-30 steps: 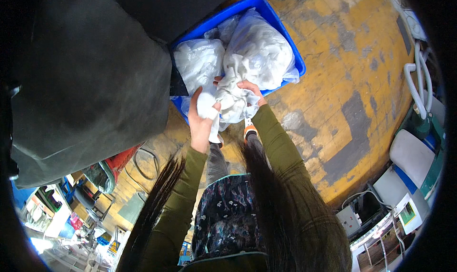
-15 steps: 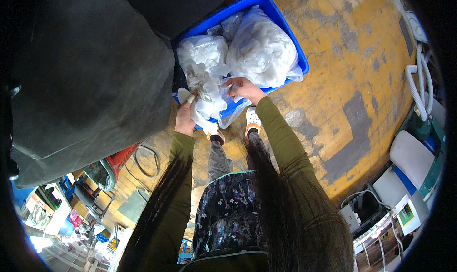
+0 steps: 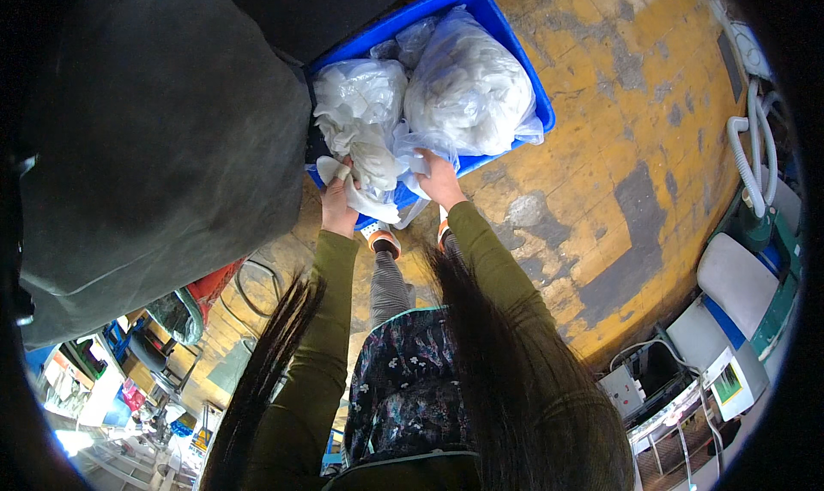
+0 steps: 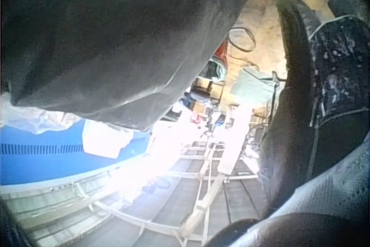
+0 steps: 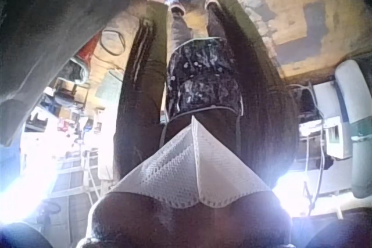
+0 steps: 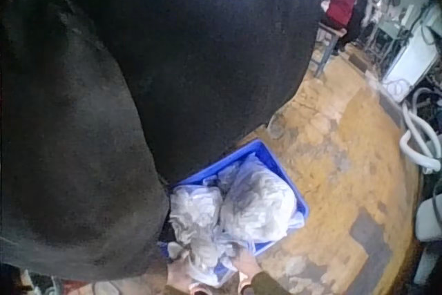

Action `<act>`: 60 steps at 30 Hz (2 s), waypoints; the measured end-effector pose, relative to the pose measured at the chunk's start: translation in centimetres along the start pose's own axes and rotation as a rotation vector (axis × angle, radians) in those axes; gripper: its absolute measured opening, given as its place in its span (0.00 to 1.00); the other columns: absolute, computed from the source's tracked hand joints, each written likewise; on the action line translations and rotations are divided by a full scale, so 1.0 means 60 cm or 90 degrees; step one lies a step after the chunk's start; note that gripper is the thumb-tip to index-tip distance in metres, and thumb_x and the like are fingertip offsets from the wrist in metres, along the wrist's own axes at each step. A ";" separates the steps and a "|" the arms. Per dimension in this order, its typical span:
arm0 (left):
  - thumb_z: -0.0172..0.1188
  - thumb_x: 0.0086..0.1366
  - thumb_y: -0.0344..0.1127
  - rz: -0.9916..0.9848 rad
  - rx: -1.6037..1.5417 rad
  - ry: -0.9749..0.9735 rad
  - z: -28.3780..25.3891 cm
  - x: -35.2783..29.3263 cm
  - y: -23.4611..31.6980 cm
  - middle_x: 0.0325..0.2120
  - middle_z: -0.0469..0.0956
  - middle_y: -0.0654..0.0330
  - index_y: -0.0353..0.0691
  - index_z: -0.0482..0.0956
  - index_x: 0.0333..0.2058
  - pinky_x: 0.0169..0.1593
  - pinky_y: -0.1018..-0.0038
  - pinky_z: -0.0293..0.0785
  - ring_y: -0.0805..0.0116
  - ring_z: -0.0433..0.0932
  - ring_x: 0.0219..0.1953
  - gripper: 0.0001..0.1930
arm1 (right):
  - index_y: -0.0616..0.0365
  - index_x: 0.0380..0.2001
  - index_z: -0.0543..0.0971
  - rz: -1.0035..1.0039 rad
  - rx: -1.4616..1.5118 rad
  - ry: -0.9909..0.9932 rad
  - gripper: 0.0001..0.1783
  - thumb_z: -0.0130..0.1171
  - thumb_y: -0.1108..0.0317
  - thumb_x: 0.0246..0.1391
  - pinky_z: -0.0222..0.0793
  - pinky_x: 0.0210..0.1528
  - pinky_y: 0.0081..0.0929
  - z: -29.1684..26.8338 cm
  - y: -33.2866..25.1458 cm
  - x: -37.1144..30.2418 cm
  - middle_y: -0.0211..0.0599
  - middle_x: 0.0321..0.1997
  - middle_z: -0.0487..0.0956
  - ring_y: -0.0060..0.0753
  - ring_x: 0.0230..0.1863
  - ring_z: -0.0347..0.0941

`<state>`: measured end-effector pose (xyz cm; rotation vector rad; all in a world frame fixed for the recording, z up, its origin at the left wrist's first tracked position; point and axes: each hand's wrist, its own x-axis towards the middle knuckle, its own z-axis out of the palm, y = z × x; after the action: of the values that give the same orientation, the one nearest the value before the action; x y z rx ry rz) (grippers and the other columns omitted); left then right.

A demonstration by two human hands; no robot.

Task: The person retrieves a white cloth from a blue bin, then wipes a black shoe with the cloth. The person then uses a small white brush to scrub the shoe sole and sides, repeatedly turning the shoe to access different areas.

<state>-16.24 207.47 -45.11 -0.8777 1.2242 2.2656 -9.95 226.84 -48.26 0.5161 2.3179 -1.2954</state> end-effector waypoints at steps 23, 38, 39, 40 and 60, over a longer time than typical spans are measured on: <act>0.66 0.47 0.22 -0.100 0.244 -0.145 0.119 -0.200 0.087 0.37 0.78 0.59 0.32 0.73 0.43 0.39 0.75 0.75 0.72 0.77 0.37 0.22 | 0.57 0.28 0.79 -0.331 0.195 0.407 0.15 0.52 0.85 0.35 0.65 0.38 0.30 -0.139 -0.238 -0.187 0.34 0.30 0.75 0.37 0.35 0.69; 0.68 0.46 0.24 0.170 0.307 -0.176 0.122 -0.370 0.198 0.40 0.77 0.61 0.31 0.72 0.48 0.46 0.77 0.71 0.75 0.74 0.42 0.27 | 0.61 0.29 0.77 -0.504 0.060 0.103 0.09 0.60 0.79 0.39 0.69 0.37 0.27 -0.171 -0.364 -0.249 0.39 0.33 0.77 0.37 0.36 0.74; 0.68 0.46 0.25 0.197 0.344 -0.174 0.112 -0.393 0.211 0.40 0.76 0.61 0.30 0.72 0.48 0.46 0.77 0.71 0.75 0.74 0.42 0.27 | 0.61 0.28 0.76 -0.483 0.088 0.049 0.08 0.60 0.78 0.39 0.68 0.37 0.26 -0.168 -0.382 -0.262 0.38 0.31 0.76 0.36 0.35 0.73; 0.68 0.46 0.25 0.224 0.380 -0.168 0.101 -0.418 0.228 0.41 0.76 0.61 0.30 0.71 0.49 0.47 0.77 0.70 0.75 0.73 0.43 0.28 | 0.61 0.27 0.75 -0.461 0.112 -0.006 0.07 0.59 0.78 0.39 0.67 0.36 0.26 -0.166 -0.406 -0.277 0.37 0.30 0.74 0.35 0.35 0.72; 0.68 0.41 0.29 0.191 -0.090 -0.160 -0.683 -0.989 0.253 0.29 0.76 0.62 0.35 0.74 0.40 0.37 0.75 0.72 0.74 0.74 0.31 0.23 | 0.57 0.28 0.70 0.207 0.378 -0.542 0.07 0.49 0.66 0.56 0.64 0.22 0.21 0.544 -0.670 -0.727 0.27 0.19 0.67 0.21 0.18 0.62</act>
<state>30.26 161.01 -11.79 -0.4568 1.1546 2.6302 12.01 174.10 -11.95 0.3813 1.1078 -1.6097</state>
